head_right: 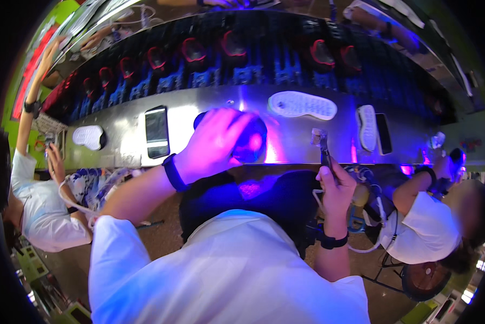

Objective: Brushing adhesive or primer onto the edges of shoe uppers on an assembly line.

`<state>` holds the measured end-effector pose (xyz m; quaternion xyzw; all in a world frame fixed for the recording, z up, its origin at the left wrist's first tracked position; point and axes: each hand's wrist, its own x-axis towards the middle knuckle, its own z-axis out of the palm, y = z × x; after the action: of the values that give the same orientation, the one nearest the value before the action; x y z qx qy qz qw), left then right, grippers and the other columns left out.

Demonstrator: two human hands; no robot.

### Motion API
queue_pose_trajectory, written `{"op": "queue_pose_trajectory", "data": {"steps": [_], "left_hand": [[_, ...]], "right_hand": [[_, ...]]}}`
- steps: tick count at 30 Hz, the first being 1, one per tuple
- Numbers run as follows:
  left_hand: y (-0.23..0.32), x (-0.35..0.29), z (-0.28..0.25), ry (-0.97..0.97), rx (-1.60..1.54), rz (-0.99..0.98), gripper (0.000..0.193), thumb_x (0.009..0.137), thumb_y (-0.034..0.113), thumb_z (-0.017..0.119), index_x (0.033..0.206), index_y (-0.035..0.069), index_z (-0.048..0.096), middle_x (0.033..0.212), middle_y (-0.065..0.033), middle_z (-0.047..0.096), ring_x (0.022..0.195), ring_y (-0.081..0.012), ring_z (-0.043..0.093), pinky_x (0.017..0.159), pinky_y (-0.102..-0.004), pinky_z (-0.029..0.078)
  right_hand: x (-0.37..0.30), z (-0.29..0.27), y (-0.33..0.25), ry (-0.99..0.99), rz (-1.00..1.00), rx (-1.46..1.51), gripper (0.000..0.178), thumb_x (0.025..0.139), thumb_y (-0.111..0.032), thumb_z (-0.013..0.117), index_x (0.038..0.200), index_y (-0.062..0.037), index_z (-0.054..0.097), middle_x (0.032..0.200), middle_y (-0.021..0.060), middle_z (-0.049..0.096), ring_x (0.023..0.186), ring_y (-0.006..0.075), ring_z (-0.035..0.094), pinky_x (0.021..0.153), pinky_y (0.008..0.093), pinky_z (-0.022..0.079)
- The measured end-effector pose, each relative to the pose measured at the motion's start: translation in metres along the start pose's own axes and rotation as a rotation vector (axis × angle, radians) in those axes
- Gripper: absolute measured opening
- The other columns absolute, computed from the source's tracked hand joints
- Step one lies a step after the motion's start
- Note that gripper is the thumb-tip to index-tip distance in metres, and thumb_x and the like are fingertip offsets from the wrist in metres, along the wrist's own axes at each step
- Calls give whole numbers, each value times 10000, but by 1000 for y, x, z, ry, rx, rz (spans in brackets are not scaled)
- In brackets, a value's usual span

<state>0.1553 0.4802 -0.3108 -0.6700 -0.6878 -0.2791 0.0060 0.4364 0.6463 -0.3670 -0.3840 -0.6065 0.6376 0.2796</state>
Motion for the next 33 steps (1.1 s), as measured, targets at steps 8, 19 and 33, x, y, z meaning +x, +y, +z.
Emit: {"op": "queue_pose_trajectory", "data": {"steps": [8,19,33], "left_hand": [[55,-98,19,176,-49,-308,854,711,319,841,1374,-42,440,1373,-244,519,1297,-412,508,1121,-572,353],[48,-137,43,72,3,-163,504,814,145,704,1265,-26,556,1366,-242,562,1333,-385,511,1117,-658,311],[38,-136,39,42,-19,-86,461,824,180,694,1239,3,597,1353,-224,583,1306,-364,542,1101,-651,349]], "right_hand": [[22,65,43,-366,8,-328,333,907,-157,737,1195,6,696,995,76,728,914,135,647,851,294,503],[21,95,50,-401,159,-411,340,920,-196,729,1191,7,698,985,52,727,900,111,636,843,269,493],[17,89,26,-412,168,-415,341,919,-225,730,1183,-11,708,896,15,701,808,88,593,748,259,479]]}}
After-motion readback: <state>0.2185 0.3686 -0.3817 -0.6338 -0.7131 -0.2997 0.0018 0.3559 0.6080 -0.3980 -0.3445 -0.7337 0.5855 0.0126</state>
